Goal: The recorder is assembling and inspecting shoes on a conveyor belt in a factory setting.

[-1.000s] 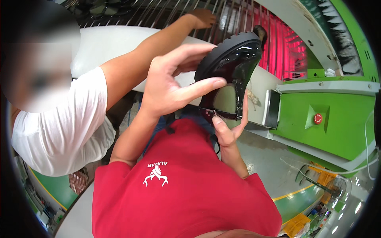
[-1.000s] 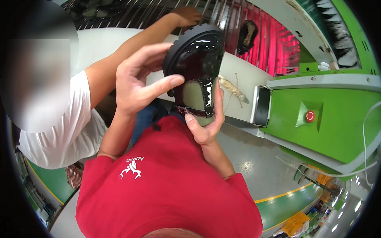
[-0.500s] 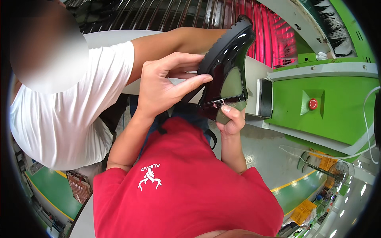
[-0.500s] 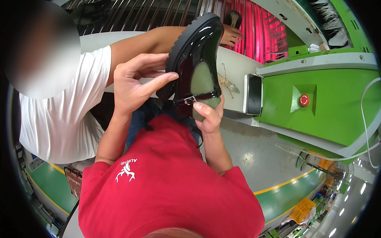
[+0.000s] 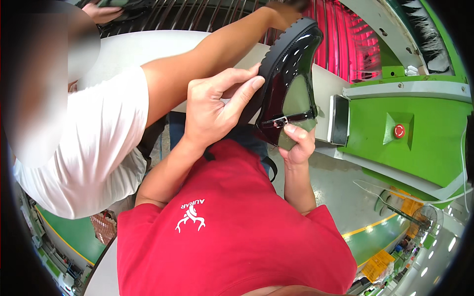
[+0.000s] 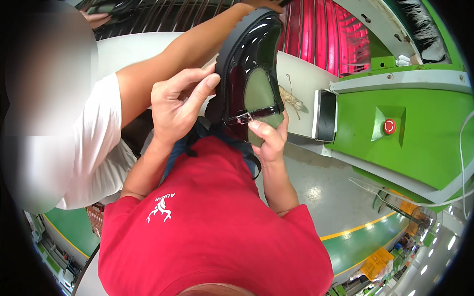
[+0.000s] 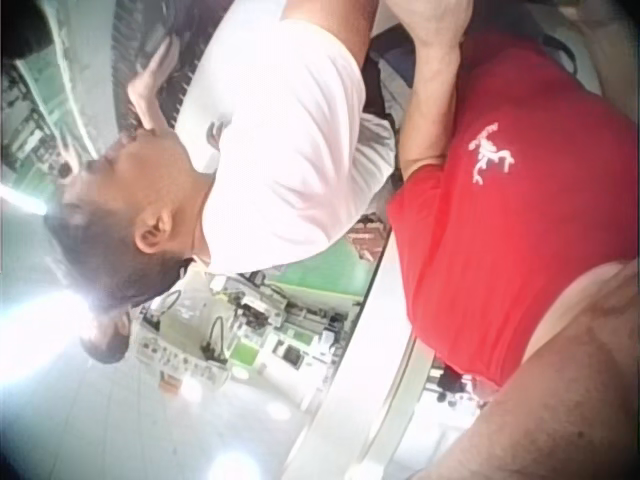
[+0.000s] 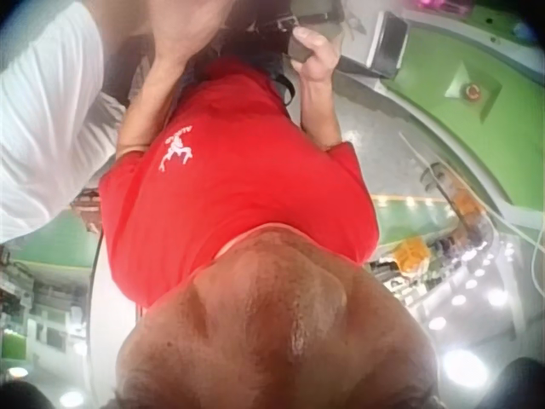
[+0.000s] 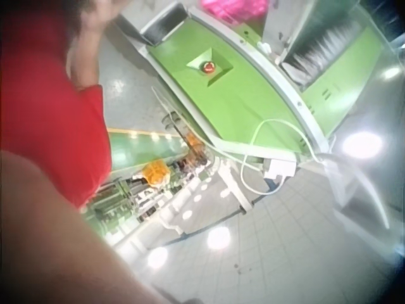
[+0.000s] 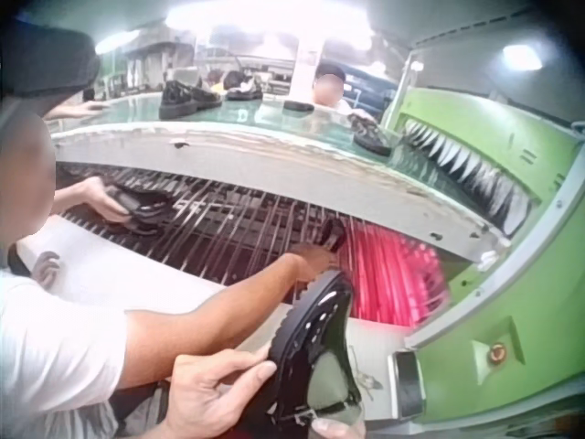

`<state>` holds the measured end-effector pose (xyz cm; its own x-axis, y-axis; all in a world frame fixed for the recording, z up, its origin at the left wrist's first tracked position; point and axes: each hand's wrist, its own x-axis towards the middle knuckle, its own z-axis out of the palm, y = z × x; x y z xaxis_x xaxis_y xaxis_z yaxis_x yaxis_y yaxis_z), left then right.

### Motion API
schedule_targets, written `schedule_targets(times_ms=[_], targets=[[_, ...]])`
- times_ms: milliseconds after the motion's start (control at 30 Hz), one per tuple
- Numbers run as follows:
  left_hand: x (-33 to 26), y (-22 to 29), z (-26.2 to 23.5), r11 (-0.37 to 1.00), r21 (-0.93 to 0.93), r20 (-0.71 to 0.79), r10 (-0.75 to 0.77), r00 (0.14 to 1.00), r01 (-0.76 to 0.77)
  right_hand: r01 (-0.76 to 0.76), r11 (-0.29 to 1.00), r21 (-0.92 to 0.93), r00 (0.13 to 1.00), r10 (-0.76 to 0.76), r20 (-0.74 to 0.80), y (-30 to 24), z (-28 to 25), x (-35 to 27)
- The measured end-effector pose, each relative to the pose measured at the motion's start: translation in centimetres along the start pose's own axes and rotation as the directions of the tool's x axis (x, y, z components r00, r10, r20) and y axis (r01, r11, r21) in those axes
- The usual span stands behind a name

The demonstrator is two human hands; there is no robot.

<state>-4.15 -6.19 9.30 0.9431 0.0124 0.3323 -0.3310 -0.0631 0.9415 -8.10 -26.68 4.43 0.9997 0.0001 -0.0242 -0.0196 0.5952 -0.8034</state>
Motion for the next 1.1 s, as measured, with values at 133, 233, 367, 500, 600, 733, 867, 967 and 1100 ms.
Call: schedule_targets(times_ms=[133, 233, 367, 500, 600, 733, 867, 967, 1100], targets=[[-0.3, -1.8, -0.2, 0.991, -0.136, -0.056, -0.016, 0.998, 0.008, 0.092, 0.972, -0.214, 0.994, -0.103, -0.042, -0.7, 1.3, 0.1], [-0.3, -2.0, -1.6, 0.976, -0.196, 0.032, -0.088, 0.996, 0.093, 0.205, 0.901, -0.383, 0.979, -0.183, 0.095, -1.5, 2.7, 0.6], [0.4, -1.5, -1.6, 0.947, -0.321, -0.072, -0.003, 0.997, -0.02, 0.479, 0.523, -0.705, 0.872, -0.373, 0.316, -1.5, 3.7, 0.7], [2.1, -0.3, -1.3, 0.928, -0.286, -0.262, 0.164, 0.951, -0.239, 0.597, 0.307, -0.741, 0.781, -0.435, 0.448, 0.6, 6.2, -0.5], [1.5, -1.4, -2.3, 0.962, -0.206, -0.347, 0.098, 0.933, -0.178, 0.657, 0.234, -0.716, 0.726, -0.452, 0.519, 1.3, 7.3, -0.9], [0.3, -2.0, -4.1, 0.95, -0.292, -0.329, 0.011, 0.944, -0.113, 0.646, 0.245, -0.723, 0.761, -0.275, 0.588, -1.8, 7.8, -0.7], [-0.6, -1.8, -5.2, 0.941, -0.336, -0.253, -0.061, 0.965, -0.029, 0.603, 0.261, -0.754, 0.774, -0.42, 0.473, -2.3, 7.2, 1.3], [-1.2, -1.2, -4.9, 0.898, -0.441, -0.171, -0.082, 0.982, -0.002, 0.513, 0.644, -0.568, 0.856, -0.329, 0.4, -1.4, 7.9, 3.4], [-2.5, -0.9, -4.4, 0.882, -0.471, -0.145, -0.117, 0.983, 0.035, 0.367, 0.85, -0.378, 0.879, -0.184, 0.439, -0.3, 8.4, 4.2]])
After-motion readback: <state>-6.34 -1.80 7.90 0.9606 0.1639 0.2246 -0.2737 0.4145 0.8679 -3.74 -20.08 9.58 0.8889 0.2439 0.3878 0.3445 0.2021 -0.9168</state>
